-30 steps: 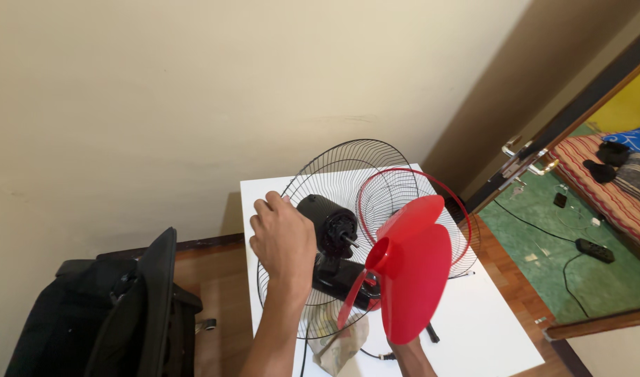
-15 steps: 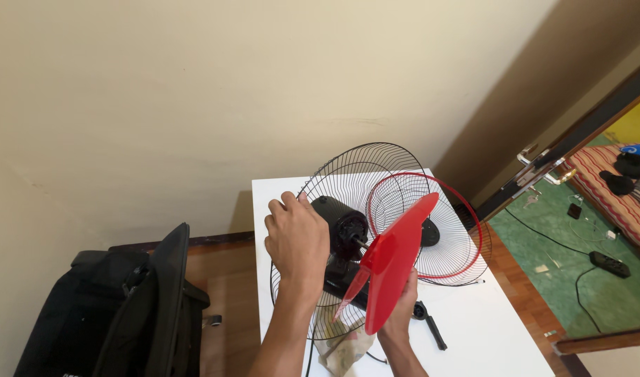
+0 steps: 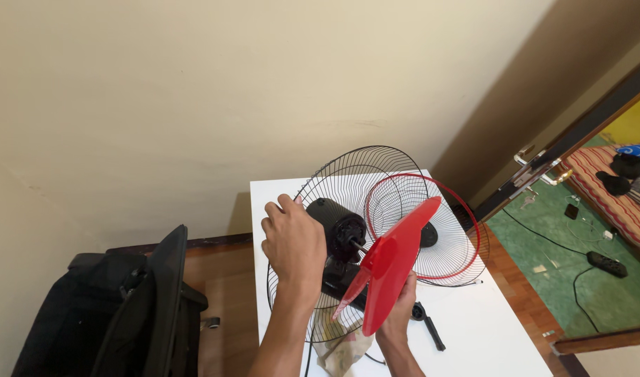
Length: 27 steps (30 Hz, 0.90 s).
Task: The person disassembles a red electric fan by removing the front grille and fan blades, then reassembles it by reattaching the blades and securing the front grille with a screwdriver. The process is performed on a white table in a room with a bed and mirror visible in the background.
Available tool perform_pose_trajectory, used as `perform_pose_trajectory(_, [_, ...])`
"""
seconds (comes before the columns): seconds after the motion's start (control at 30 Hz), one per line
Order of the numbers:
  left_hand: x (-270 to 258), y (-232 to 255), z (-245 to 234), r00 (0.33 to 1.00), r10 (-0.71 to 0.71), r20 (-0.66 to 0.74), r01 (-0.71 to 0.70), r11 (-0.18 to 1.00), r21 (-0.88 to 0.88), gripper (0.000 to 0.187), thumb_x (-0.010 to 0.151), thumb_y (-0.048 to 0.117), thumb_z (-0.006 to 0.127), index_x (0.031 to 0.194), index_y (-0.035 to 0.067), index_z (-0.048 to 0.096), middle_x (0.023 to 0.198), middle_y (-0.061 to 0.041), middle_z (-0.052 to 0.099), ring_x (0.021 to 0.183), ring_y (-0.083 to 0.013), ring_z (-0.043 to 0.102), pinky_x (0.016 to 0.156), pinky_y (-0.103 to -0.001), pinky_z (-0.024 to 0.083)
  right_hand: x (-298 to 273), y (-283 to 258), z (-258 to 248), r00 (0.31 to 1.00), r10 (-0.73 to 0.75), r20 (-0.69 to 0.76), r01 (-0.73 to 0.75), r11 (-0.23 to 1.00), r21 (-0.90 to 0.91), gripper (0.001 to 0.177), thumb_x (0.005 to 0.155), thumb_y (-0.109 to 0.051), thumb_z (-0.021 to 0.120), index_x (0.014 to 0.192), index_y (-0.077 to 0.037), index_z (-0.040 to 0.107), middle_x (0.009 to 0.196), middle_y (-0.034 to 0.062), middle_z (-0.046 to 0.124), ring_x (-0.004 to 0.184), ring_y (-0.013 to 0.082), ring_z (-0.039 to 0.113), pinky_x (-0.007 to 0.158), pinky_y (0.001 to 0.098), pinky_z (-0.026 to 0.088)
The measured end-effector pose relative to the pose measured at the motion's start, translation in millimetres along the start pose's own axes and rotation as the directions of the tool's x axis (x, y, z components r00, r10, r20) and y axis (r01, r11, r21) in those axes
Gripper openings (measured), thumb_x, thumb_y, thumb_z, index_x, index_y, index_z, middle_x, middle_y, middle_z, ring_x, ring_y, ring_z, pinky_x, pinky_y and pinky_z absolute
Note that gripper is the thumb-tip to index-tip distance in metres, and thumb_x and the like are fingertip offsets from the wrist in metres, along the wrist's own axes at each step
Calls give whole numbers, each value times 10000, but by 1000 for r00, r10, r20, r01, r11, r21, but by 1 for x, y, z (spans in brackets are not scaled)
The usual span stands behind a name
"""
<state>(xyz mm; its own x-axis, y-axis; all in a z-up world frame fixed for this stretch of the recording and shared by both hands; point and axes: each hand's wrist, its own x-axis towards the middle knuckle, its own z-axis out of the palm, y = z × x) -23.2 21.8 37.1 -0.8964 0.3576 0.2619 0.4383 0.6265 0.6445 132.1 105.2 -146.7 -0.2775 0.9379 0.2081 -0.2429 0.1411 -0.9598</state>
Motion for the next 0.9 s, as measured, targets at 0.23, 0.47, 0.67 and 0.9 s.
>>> perform_pose_trajectory(0.23, [-2, 2, -2, 1000, -14, 20, 14, 1000, 1, 315, 1053, 243, 430, 1086, -32, 579, 1086, -223, 595, 1018, -421, 632, 726, -565, 560, -6, -2, -2, 999, 24, 24, -23, 999, -26, 463, 871, -76, 698, 1287, -50, 495, 1142, 84, 640, 991, 135, 646, 797, 285, 557])
perform_pose_trajectory(0.47, [-1, 1, -4, 1000, -1, 24, 1, 1000, -20, 325, 1056, 248, 428, 1085, -40, 576, 1088, -234, 590, 1010, -431, 628, 719, -568, 561, -6, 5, 6, 998, -5, -63, 3, 999, -33, 367, 885, -22, 739, 1154, -32, 489, 1131, 142, 623, 1041, 182, 629, 867, 308, 555])
perform_pose_trajectory(0.67, [2, -1, -8, 997, -18, 77, 25, 996, -83, 413, 1057, 317, 398, 1104, -48, 584, 1113, -258, 588, 1022, -449, 623, 760, -558, 562, -12, -37, 34, 983, 60, -173, -95, 976, -196, 381, 894, -152, 709, 1196, -14, 522, 1212, 163, 631, 1083, 246, 695, 853, 379, 648])
perform_pose_trajectory(0.9, [13, -2, -7, 980, -83, 181, 111, 982, -152, 572, 1058, 472, 362, 1143, -42, 599, 1125, -295, 587, 1071, -506, 594, 852, -577, 527, 3, -85, 54, 986, -155, -63, 65, 701, -710, 587, 821, -296, 813, 1267, 8, 582, 1227, 184, 626, 1154, 355, 617, 856, 401, 608])
